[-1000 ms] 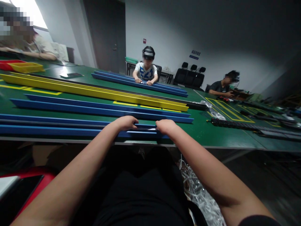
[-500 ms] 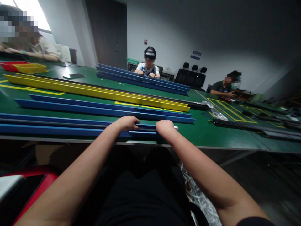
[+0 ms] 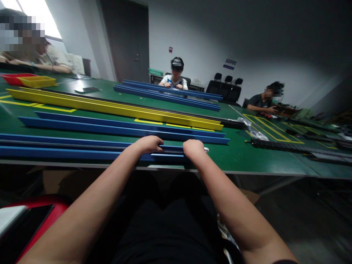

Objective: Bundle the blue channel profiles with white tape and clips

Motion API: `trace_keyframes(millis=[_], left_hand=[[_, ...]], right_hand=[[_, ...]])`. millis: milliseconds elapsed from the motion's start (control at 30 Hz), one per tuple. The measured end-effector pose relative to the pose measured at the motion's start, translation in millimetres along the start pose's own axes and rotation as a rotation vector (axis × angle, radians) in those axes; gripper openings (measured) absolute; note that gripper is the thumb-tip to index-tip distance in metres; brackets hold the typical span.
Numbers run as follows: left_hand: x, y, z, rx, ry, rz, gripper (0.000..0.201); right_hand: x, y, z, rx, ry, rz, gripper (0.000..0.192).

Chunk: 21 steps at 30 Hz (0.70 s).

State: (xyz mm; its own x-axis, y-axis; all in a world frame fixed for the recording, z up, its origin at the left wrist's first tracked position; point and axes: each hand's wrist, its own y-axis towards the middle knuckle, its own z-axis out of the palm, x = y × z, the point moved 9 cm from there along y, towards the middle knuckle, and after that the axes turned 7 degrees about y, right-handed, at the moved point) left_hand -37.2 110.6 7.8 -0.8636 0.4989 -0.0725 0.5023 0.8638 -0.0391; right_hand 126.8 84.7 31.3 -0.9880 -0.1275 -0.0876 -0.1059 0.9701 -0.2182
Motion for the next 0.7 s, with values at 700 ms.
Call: trace_keyframes(millis=[700], left_hand=[[-32.9,24.4,9.5,0.092,0.064,0.058,0.037]], right_hand=[[0.8,-5.0,2.5,0.014,0.044,0.033,0.034]])
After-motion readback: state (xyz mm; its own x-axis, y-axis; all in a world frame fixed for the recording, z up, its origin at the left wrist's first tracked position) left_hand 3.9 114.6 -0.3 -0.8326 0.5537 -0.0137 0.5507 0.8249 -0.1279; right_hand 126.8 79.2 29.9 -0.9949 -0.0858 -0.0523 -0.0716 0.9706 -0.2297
